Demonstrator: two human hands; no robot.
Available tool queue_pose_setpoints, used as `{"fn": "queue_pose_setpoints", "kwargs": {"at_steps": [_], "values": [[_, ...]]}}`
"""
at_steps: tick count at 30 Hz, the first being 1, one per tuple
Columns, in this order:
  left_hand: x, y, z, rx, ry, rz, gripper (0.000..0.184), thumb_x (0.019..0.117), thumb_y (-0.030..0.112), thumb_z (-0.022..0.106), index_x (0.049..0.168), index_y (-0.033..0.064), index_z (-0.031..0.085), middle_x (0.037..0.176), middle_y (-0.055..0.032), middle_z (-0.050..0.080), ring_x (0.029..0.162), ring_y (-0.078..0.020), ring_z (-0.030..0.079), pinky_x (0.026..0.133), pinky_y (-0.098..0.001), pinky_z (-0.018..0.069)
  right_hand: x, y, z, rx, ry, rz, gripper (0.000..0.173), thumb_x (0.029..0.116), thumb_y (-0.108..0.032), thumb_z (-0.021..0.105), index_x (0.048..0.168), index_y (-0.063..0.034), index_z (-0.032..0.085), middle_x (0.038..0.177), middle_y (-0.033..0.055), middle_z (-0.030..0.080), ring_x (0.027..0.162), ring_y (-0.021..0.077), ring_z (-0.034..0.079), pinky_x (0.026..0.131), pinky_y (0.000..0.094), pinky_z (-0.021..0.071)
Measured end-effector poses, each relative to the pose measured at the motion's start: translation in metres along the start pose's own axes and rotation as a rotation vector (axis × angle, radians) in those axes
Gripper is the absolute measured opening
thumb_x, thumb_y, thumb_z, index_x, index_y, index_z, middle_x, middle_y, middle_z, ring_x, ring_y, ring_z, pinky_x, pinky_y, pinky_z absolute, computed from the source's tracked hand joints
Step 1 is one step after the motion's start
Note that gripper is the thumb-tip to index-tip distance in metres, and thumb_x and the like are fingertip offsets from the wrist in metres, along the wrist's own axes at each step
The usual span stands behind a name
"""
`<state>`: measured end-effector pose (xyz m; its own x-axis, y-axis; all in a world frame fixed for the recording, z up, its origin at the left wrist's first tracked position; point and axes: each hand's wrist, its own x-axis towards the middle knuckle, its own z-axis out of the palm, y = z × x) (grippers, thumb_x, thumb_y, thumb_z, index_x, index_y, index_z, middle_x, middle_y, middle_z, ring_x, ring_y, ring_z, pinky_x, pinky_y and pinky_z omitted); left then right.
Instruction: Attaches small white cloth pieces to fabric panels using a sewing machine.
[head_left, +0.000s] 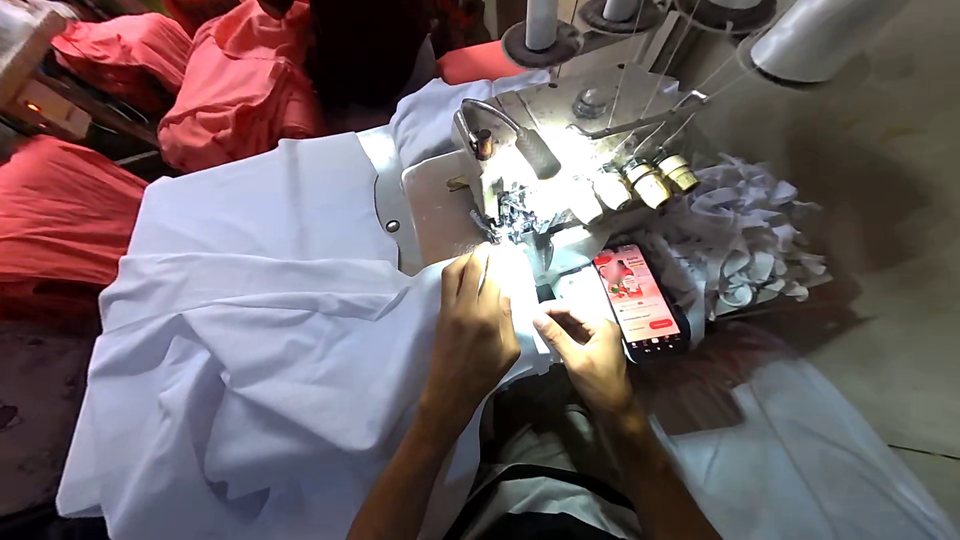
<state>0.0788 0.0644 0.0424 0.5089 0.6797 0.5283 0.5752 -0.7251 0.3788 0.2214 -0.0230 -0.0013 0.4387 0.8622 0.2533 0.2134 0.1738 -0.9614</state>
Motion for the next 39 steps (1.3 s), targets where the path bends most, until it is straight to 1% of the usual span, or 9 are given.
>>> {"fn": "queue_pose_setpoints", "kwargs": {"at_steps": [4, 7, 9, 11, 15, 20, 25, 32, 39], "values": [[-0.003, -0.001, 0.001, -0.009, 0.017, 0.014, 0.030, 0.0994, 0.013, 0.051, 0.113, 0.0011, 0.074, 0.142, -0.0150, 0.060, 0.136, -0.0300, 0.050, 0.113, -0.0395, 0.0406, -0.001, -0.001, -0.005, -0.005, -0.061, 0.024, 0.014, 0.0966, -0.013, 0.067, 0.103, -0.0022, 0.073, 0.092, 0.0016, 0.074, 0.082, 0.0049, 0.070, 0.077, 0.0198, 0.0597], [-0.017, 0.005, -0.001, -0.077, 0.123, 0.050, 0.028, 0.0987, 0.010, 0.055, 0.118, 0.0024, 0.073, 0.131, -0.0169, 0.064, 0.128, -0.0287, 0.056, 0.107, -0.0362, 0.0472, -0.004, 0.001, -0.013, -0.042, -0.120, 0.053, 0.017, 0.0990, -0.014, 0.064, 0.105, -0.0020, 0.074, 0.096, 0.0020, 0.073, 0.087, 0.0031, 0.070, 0.081, 0.0184, 0.0590], [-0.037, 0.016, -0.004, -0.197, 0.152, 0.011, 0.025, 0.0981, 0.007, 0.055, 0.115, 0.0019, 0.072, 0.114, -0.0124, 0.070, 0.107, -0.0186, 0.065, 0.091, -0.0286, 0.0537, -0.007, 0.003, -0.018, -0.073, -0.153, 0.053, 0.018, 0.1009, -0.014, 0.061, 0.106, -0.0020, 0.074, 0.099, 0.0019, 0.074, 0.092, 0.0016, 0.069, 0.085, 0.0179, 0.0579], [-0.060, 0.027, -0.003, -0.378, 0.043, -0.144, 0.024, 0.1022, 0.011, 0.053, 0.119, -0.0018, 0.066, 0.101, -0.0056, 0.073, 0.086, -0.0087, 0.068, 0.074, -0.0238, 0.0581, -0.010, 0.005, -0.023, -0.082, -0.184, 0.056, 0.020, 0.1029, -0.014, 0.058, 0.106, -0.0024, 0.074, 0.098, 0.0007, 0.074, 0.090, 0.0002, 0.068, 0.085, 0.0173, 0.0572], [-0.095, 0.037, 0.018, -0.602, -0.118, -0.439, 0.035, 0.1011, 0.022, 0.062, 0.129, 0.0016, 0.059, 0.081, 0.0059, 0.071, 0.063, -0.0042, 0.066, 0.054, -0.0239, 0.0580, -0.014, 0.005, -0.030, -0.118, -0.240, 0.080, 0.023, 0.1049, -0.015, 0.054, 0.107, -0.0031, 0.074, 0.094, -0.0003, 0.073, 0.086, -0.0011, 0.067, 0.082, 0.0167, 0.0565], [-0.099, 0.040, 0.034, -0.669, -0.088, -0.451, 0.027, 0.0973, 0.019, 0.069, 0.119, 0.0043, 0.064, 0.079, 0.0047, 0.071, 0.061, -0.0038, 0.065, 0.054, -0.0222, 0.0565, -0.016, 0.006, -0.032, -0.165, -0.264, 0.071, 0.021, 0.1025, -0.014, 0.058, 0.109, -0.0037, 0.074, 0.102, 0.0015, 0.075, 0.097, -0.0007, 0.068, 0.089, 0.0167, 0.0559], [-0.097, 0.039, 0.031, -0.711, -0.093, -0.498, 0.013, 0.0976, 0.015, 0.067, 0.107, 0.0059, 0.067, 0.079, 0.0036, 0.070, 0.061, -0.0046, 0.066, 0.054, -0.0220, 0.0576, -0.018, 0.006, -0.032, -0.133, -0.280, 0.090, 0.018, 0.1006, -0.015, 0.062, 0.109, -0.0043, 0.074, 0.101, 0.0015, 0.075, 0.093, 0.0011, 0.069, 0.085, 0.0176, 0.0577], [-0.098, 0.039, 0.029, -0.700, -0.087, -0.509, 0.011, 0.0977, 0.013, 0.066, 0.105, 0.0051, 0.067, 0.079, 0.0036, 0.070, 0.061, -0.0049, 0.066, 0.053, -0.0219, 0.0577, -0.025, 0.005, -0.030, -0.150, -0.194, 0.162, 0.011, 0.0919, -0.013, 0.072, 0.100, -0.0076, 0.076, 0.089, -0.0026, 0.074, 0.076, -0.0014, 0.067, 0.070, 0.0144, 0.0556], [-0.096, 0.041, 0.024, -0.720, -0.092, -0.526, 0.019, 0.0982, 0.016, 0.066, 0.113, 0.0034, 0.066, 0.078, 0.0032, 0.070, 0.060, -0.0058, 0.066, 0.050, -0.0227, 0.0566, -0.026, 0.003, -0.024, -0.161, -0.108, 0.191, 0.011, 0.0844, -0.008, 0.076, 0.095, -0.0077, 0.078, 0.086, -0.0031, 0.075, 0.074, -0.0018, 0.067, 0.069, 0.0143, 0.0557]]}}
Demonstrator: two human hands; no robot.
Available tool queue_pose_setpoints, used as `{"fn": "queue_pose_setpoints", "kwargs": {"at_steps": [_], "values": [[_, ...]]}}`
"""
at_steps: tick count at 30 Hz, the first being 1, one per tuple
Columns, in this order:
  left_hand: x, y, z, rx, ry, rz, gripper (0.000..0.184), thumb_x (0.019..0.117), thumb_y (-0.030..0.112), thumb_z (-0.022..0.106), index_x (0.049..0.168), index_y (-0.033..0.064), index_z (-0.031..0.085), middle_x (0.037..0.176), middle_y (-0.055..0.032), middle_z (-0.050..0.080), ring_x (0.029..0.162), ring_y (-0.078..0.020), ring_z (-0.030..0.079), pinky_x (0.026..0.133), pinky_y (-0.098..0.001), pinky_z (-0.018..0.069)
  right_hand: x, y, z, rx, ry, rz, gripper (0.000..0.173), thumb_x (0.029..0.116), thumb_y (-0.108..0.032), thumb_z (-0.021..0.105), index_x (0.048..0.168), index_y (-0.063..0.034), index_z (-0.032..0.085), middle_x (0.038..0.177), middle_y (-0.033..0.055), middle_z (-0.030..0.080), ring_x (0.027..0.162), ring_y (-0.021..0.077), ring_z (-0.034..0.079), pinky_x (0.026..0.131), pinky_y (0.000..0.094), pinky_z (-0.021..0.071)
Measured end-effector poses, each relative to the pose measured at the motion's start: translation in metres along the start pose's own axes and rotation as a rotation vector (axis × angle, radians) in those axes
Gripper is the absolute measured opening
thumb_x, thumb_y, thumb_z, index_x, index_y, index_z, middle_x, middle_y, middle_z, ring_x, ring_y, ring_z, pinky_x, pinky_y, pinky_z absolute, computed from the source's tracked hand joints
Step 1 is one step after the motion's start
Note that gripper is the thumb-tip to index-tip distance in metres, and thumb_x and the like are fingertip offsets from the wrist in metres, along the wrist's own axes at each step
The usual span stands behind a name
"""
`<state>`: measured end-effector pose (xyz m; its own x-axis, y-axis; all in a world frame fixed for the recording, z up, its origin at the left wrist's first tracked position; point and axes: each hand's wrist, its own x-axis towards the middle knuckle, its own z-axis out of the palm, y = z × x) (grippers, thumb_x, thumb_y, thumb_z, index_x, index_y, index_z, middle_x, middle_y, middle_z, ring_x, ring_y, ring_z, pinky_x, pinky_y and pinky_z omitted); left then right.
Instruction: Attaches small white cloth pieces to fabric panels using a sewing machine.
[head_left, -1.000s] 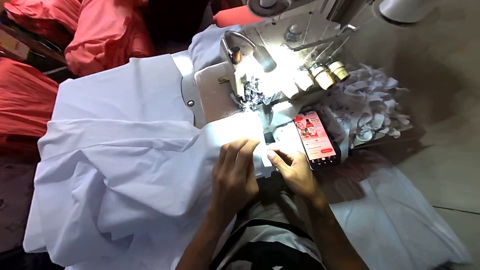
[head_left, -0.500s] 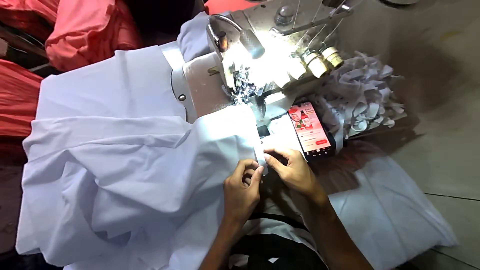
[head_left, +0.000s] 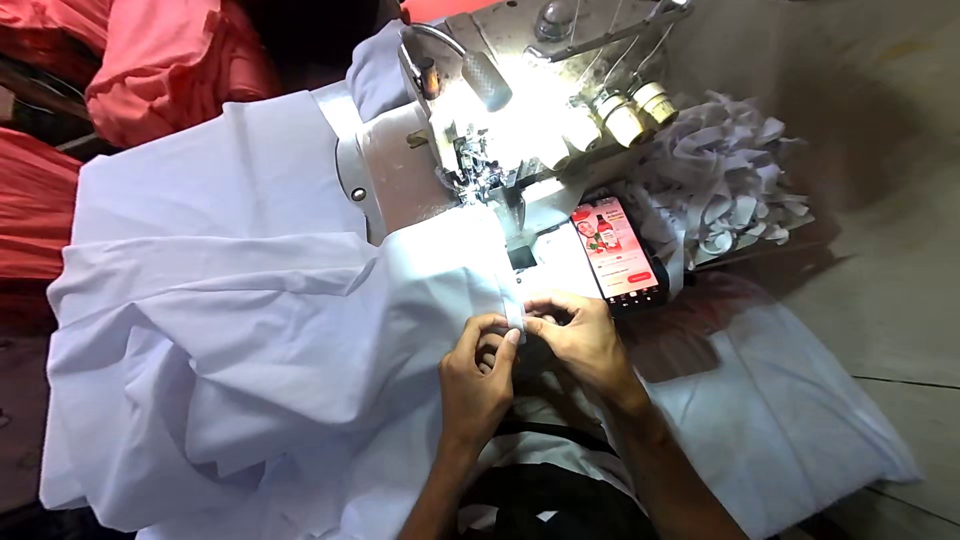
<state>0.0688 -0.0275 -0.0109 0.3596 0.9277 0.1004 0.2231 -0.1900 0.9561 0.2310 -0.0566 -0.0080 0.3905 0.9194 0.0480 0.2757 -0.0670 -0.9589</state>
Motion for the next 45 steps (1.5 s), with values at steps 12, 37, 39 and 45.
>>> {"fn": "queue_pose_setpoints", "kwargs": {"at_steps": [12, 37, 39, 45], "values": [[0.018, 0.019, -0.001, -0.260, -0.069, -0.082, 0.011, 0.0984, 0.009, 0.066, 0.103, -0.0006, 0.068, 0.069, -0.0014, 0.068, 0.051, -0.0077, 0.061, 0.045, -0.0217, 0.0523, 0.002, 0.001, -0.001, -0.009, -0.027, -0.014, 0.011, 0.0844, -0.007, 0.074, 0.094, -0.0082, 0.078, 0.086, -0.0039, 0.075, 0.074, -0.0033, 0.066, 0.069, 0.0130, 0.0545], [0.009, -0.001, 0.009, 0.448, 0.181, 0.122, 0.013, 0.0906, 0.024, 0.073, 0.093, 0.0115, 0.072, 0.074, 0.0069, 0.071, 0.061, -0.0004, 0.065, 0.053, -0.0208, 0.0534, -0.001, 0.005, -0.007, -0.048, -0.102, -0.103, 0.020, 0.0973, -0.027, 0.067, 0.100, -0.0110, 0.079, 0.090, -0.0050, 0.074, 0.074, -0.0052, 0.062, 0.068, 0.0124, 0.0508], [0.009, -0.004, 0.010, 0.502, 0.202, 0.168, 0.011, 0.0901, 0.021, 0.072, 0.093, 0.0109, 0.072, 0.073, 0.0056, 0.071, 0.060, -0.0019, 0.065, 0.052, -0.0217, 0.0518, 0.000, 0.002, -0.005, -0.060, -0.082, -0.070, 0.018, 0.0952, -0.028, 0.070, 0.097, -0.0125, 0.080, 0.086, -0.0065, 0.073, 0.069, -0.0061, 0.059, 0.064, 0.0117, 0.0482], [0.003, -0.011, 0.008, 0.536, 0.172, 0.248, 0.014, 0.0924, 0.024, 0.071, 0.096, 0.0102, 0.071, 0.073, 0.0039, 0.070, 0.060, -0.0047, 0.064, 0.052, -0.0240, 0.0513, 0.002, 0.001, -0.001, -0.068, -0.062, -0.009, 0.013, 0.0921, -0.027, 0.074, 0.090, -0.0149, 0.079, 0.080, -0.0080, 0.071, 0.065, -0.0050, 0.058, 0.061, 0.0133, 0.0471]]}}
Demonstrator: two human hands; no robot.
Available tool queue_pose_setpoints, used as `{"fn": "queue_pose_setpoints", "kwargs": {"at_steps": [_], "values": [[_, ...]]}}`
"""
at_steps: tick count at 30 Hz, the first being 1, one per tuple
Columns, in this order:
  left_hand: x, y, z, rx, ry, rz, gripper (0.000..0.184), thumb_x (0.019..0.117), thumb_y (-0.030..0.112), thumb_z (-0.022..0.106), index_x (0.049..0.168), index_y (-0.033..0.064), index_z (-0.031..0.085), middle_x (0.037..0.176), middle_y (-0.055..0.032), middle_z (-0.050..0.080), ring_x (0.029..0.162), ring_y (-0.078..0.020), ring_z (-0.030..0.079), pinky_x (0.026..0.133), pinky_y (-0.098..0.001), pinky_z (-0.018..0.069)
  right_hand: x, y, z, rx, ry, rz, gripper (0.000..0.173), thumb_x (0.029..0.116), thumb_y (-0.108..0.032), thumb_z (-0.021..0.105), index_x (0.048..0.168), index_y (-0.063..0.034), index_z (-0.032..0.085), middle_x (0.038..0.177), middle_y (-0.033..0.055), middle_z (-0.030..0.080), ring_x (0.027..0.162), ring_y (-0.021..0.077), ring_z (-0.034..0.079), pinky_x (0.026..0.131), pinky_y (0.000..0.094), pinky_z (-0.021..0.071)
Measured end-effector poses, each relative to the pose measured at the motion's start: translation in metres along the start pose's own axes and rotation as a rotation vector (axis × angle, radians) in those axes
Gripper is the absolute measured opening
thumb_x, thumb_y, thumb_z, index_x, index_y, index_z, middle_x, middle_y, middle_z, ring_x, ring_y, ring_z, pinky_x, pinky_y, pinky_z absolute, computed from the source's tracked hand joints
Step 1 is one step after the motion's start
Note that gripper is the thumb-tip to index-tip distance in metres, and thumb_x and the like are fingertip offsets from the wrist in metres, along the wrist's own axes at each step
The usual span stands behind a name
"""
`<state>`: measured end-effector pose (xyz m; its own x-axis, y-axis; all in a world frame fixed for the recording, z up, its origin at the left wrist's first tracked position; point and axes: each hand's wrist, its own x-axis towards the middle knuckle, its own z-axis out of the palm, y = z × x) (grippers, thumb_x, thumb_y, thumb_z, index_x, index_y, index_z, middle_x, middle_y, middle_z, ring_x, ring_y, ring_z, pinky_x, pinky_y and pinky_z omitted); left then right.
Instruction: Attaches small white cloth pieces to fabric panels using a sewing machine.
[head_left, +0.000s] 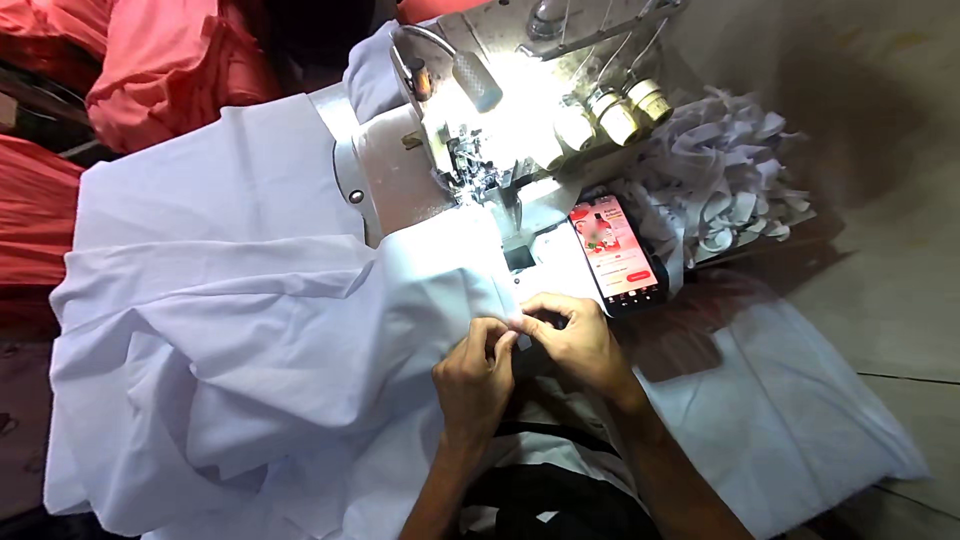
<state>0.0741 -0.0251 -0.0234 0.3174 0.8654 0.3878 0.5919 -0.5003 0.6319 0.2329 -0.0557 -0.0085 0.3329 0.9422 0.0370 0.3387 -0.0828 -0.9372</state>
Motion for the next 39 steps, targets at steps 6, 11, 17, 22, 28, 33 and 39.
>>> {"fn": "queue_pose_setpoints", "kwargs": {"at_steps": [6, 11, 17, 22, 28, 33, 39], "values": [[-0.019, 0.003, -0.018, -0.918, -0.643, -0.415, 0.027, 0.1063, 0.022, 0.054, 0.114, -0.0015, 0.065, 0.086, -0.0053, 0.074, 0.067, -0.0126, 0.070, 0.060, -0.0283, 0.0607, -0.009, -0.008, 0.000, 0.027, 0.001, 0.054, 0.013, 0.0932, -0.025, 0.074, 0.095, -0.0122, 0.077, 0.085, -0.0058, 0.074, 0.074, -0.0030, 0.066, 0.068, 0.0140, 0.0550], [-0.035, -0.022, -0.003, -1.349, -0.835, -0.557, 0.066, 0.0920, 0.052, 0.069, 0.137, 0.0060, 0.055, 0.118, -0.0005, 0.072, 0.100, -0.0112, 0.071, 0.090, -0.0319, 0.0598, -0.020, -0.020, -0.001, 0.122, -0.025, 0.079, 0.011, 0.0914, -0.021, 0.075, 0.093, -0.0105, 0.079, 0.083, -0.0044, 0.076, 0.073, -0.0002, 0.070, 0.067, 0.0167, 0.0589], [-0.051, -0.029, -0.008, -1.724, -0.442, -0.331, 0.041, 0.0944, 0.037, 0.072, 0.130, 0.0165, 0.071, 0.131, -0.0014, 0.070, 0.125, -0.0141, 0.063, 0.111, -0.0352, 0.0464, -0.025, -0.039, -0.008, 0.260, -0.020, -0.026, 0.007, 0.0894, -0.014, 0.076, 0.089, -0.0075, 0.078, 0.079, -0.0039, 0.074, 0.066, -0.0003, 0.067, 0.061, 0.0150, 0.0574], [-0.057, -0.015, -0.035, -1.775, 0.223, -0.499, 0.030, 0.0911, 0.037, 0.072, 0.111, 0.0161, 0.080, 0.110, -0.0021, 0.078, 0.108, -0.0144, 0.072, 0.101, -0.0369, 0.0558, -0.021, -0.039, -0.011, 0.237, 0.057, -0.069, 0.005, 0.0865, -0.013, 0.075, 0.085, -0.0080, 0.076, 0.075, -0.0046, 0.073, 0.065, -0.0016, 0.066, 0.060, 0.0137, 0.0562], [-0.052, -0.008, -0.058, -1.507, 0.562, -0.748, 0.016, 0.0871, 0.030, 0.078, 0.096, 0.0171, 0.080, 0.093, -0.0012, 0.078, 0.089, -0.0108, 0.076, 0.080, -0.0298, 0.0632, -0.021, -0.021, 0.001, 0.150, 0.066, -0.033, 0.008, 0.0887, -0.016, 0.074, 0.086, -0.0089, 0.076, 0.074, -0.0048, 0.072, 0.064, -0.0008, 0.066, 0.059, 0.0150, 0.0562], [-0.049, -0.015, -0.050, -1.509, 0.549, -0.813, 0.022, 0.0881, 0.028, 0.076, 0.105, 0.0126, 0.076, 0.100, -0.0048, 0.078, 0.093, -0.0124, 0.075, 0.081, -0.0310, 0.0630, -0.020, -0.006, 0.008, 0.123, 0.041, 0.012, 0.013, 0.0933, -0.022, 0.072, 0.094, -0.0100, 0.078, 0.080, -0.0040, 0.074, 0.070, 0.0008, 0.068, 0.064, 0.0167, 0.0573], [-0.050, -0.021, -0.050, -1.506, 0.499, -0.818, 0.022, 0.0917, 0.027, 0.072, 0.107, 0.0114, 0.074, 0.100, -0.0058, 0.078, 0.093, -0.0135, 0.075, 0.082, -0.0313, 0.0632, -0.023, -0.008, 0.010, 0.124, 0.027, 0.023, 0.014, 0.0938, -0.020, 0.071, 0.098, -0.0093, 0.079, 0.088, -0.0032, 0.076, 0.077, 0.0013, 0.070, 0.071, 0.0167, 0.0591]]}}
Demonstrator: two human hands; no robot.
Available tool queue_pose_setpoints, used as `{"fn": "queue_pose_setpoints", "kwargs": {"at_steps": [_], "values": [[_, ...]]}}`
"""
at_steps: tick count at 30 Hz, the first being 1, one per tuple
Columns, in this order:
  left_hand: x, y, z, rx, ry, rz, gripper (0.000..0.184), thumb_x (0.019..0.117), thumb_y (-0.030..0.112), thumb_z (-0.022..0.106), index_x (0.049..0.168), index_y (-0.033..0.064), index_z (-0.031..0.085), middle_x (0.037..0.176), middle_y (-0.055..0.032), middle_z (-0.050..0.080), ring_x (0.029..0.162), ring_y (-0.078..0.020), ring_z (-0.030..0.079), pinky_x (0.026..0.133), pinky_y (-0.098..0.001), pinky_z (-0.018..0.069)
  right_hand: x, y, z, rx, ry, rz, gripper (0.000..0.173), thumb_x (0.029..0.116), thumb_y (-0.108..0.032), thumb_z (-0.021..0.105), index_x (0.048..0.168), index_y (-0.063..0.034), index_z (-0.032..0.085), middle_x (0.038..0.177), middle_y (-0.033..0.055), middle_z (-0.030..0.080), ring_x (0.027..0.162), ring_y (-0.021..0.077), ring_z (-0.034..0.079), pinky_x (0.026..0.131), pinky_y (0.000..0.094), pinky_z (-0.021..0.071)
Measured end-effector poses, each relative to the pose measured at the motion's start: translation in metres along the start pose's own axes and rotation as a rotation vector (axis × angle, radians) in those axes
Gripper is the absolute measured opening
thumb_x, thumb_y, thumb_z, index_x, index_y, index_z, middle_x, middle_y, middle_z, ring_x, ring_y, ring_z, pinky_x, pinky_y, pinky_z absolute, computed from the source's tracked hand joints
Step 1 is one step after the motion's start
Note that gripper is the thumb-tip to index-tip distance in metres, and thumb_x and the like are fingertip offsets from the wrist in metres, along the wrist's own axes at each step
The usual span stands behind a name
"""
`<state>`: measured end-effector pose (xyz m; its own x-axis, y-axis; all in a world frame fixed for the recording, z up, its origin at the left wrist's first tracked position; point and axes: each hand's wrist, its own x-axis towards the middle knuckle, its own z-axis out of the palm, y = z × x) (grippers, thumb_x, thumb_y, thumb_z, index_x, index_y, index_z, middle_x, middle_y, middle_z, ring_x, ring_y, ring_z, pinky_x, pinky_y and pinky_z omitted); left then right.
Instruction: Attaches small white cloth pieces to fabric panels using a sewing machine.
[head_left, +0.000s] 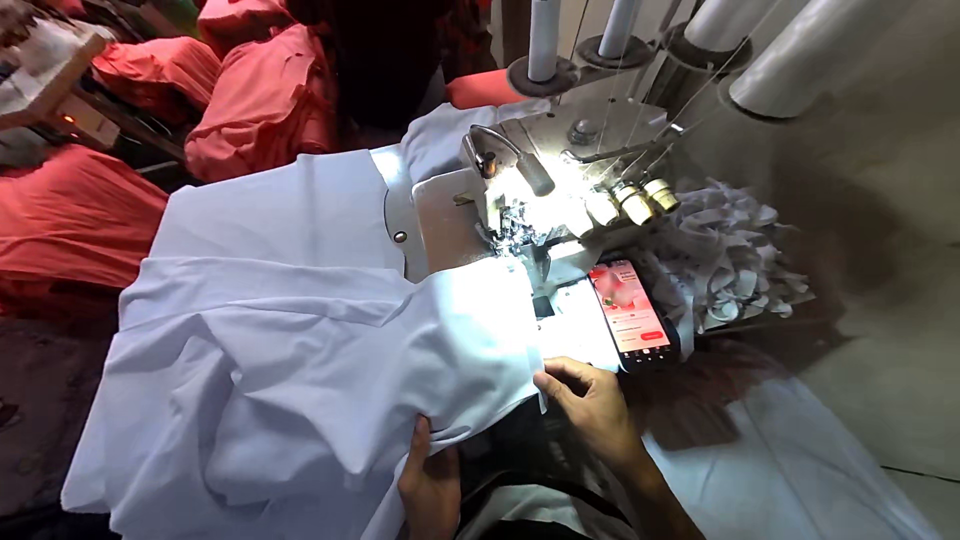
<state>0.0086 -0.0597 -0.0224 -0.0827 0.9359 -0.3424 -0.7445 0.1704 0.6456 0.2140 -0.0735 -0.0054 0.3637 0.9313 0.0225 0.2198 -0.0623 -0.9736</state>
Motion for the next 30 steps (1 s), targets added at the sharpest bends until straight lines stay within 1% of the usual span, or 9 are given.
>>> {"fn": "queue_pose_setpoints", "kwargs": {"at_steps": [4, 7, 11, 14, 18, 21, 24, 27, 30], "values": [[0.002, -0.003, -0.007, 0.061, -0.018, 0.011, 0.023, 0.0916, 0.030, 0.073, 0.107, 0.0127, 0.075, 0.099, -0.0040, 0.078, 0.092, -0.0116, 0.075, 0.082, -0.0300, 0.0627, -0.001, 0.002, 0.003, -0.056, 0.034, -0.021, 0.013, 0.0941, -0.022, 0.071, 0.092, -0.0109, 0.078, 0.081, -0.0048, 0.074, 0.071, 0.0003, 0.068, 0.066, 0.0165, 0.0579], [-0.002, -0.006, -0.009, 0.086, -0.012, 0.001, 0.021, 0.0950, 0.030, 0.069, 0.108, 0.0139, 0.074, 0.100, -0.0022, 0.077, 0.093, -0.0105, 0.074, 0.084, -0.0299, 0.0620, -0.003, 0.000, 0.004, -0.108, 0.062, -0.020, 0.013, 0.0929, -0.023, 0.072, 0.091, -0.0118, 0.078, 0.078, -0.0059, 0.073, 0.067, -0.0012, 0.066, 0.063, 0.0157, 0.0565], [-0.007, -0.008, -0.006, 0.083, 0.023, -0.027, 0.020, 0.0960, 0.026, 0.067, 0.110, 0.0117, 0.073, 0.099, -0.0032, 0.078, 0.092, -0.0117, 0.075, 0.084, -0.0309, 0.0623, -0.004, -0.001, -0.001, -0.126, 0.086, -0.070, 0.013, 0.0917, -0.022, 0.073, 0.090, -0.0113, 0.078, 0.081, -0.0056, 0.074, 0.069, -0.0010, 0.067, 0.065, 0.0153, 0.0576], [-0.007, -0.009, -0.008, 0.078, 0.015, -0.046, 0.023, 0.0951, 0.027, 0.069, 0.111, 0.0110, 0.072, 0.100, -0.0037, 0.077, 0.091, -0.0124, 0.075, 0.084, -0.0314, 0.0623, -0.003, 0.002, -0.003, -0.110, 0.071, -0.114, 0.012, 0.0919, -0.020, 0.073, 0.091, -0.0096, 0.079, 0.083, -0.0040, 0.075, 0.072, 0.0001, 0.069, 0.067, 0.0157, 0.0587], [-0.008, -0.008, -0.007, 0.066, 0.019, -0.054, 0.022, 0.0936, 0.027, 0.071, 0.108, 0.0111, 0.074, 0.098, -0.0050, 0.078, 0.090, -0.0138, 0.075, 0.083, -0.0325, 0.0629, -0.003, 0.001, -0.004, -0.086, 0.057, -0.113, 0.011, 0.0918, -0.018, 0.073, 0.091, -0.0086, 0.079, 0.085, -0.0032, 0.075, 0.074, 0.0004, 0.069, 0.069, 0.0157, 0.0591], [-0.008, -0.008, -0.006, 0.083, 0.022, -0.060, 0.022, 0.0950, 0.028, 0.069, 0.110, 0.0118, 0.073, 0.098, -0.0044, 0.078, 0.089, -0.0135, 0.076, 0.081, -0.0321, 0.0632, -0.002, 0.000, -0.005, -0.062, 0.041, -0.098, 0.012, 0.0926, -0.018, 0.073, 0.092, -0.0082, 0.079, 0.085, -0.0022, 0.075, 0.074, 0.0021, 0.070, 0.069, 0.0168, 0.0597], [-0.009, -0.004, -0.003, 0.099, 0.023, -0.071, 0.019, 0.0960, 0.028, 0.068, 0.107, 0.0129, 0.074, 0.097, -0.0047, 0.078, 0.088, -0.0146, 0.076, 0.081, -0.0337, 0.0638, -0.001, 0.000, -0.006, -0.057, 0.032, -0.100, 0.012, 0.0926, -0.019, 0.072, 0.092, -0.0086, 0.078, 0.085, -0.0025, 0.075, 0.074, 0.0022, 0.070, 0.069, 0.0168, 0.0597], [-0.011, 0.002, 0.001, 0.129, -0.036, -0.097, 0.022, 0.0964, 0.031, 0.069, 0.107, 0.0131, 0.076, 0.099, -0.0055, 0.079, 0.091, -0.0166, 0.077, 0.085, -0.0354, 0.0634, 0.004, 0.000, -0.005, -0.069, 0.044, -0.105, 0.013, 0.0931, -0.020, 0.072, 0.091, -0.0088, 0.078, 0.084, -0.0034, 0.075, 0.073, 0.0005, 0.069, 0.067, 0.0156, 0.0587], [-0.005, 0.009, 0.004, 0.171, -0.108, -0.115, 0.030, 0.0916, 0.032, 0.076, 0.110, 0.0086, 0.074, 0.104, -0.0091, 0.078, 0.096, -0.0214, 0.076, 0.090, -0.0395, 0.0625, 0.014, -0.003, -0.001, -0.068, 0.066, -0.111, 0.014, 0.0940, -0.020, 0.071, 0.092, -0.0082, 0.078, 0.082, -0.0034, 0.074, 0.069, -0.0004, 0.067, 0.065, 0.0150, 0.0572]]}}
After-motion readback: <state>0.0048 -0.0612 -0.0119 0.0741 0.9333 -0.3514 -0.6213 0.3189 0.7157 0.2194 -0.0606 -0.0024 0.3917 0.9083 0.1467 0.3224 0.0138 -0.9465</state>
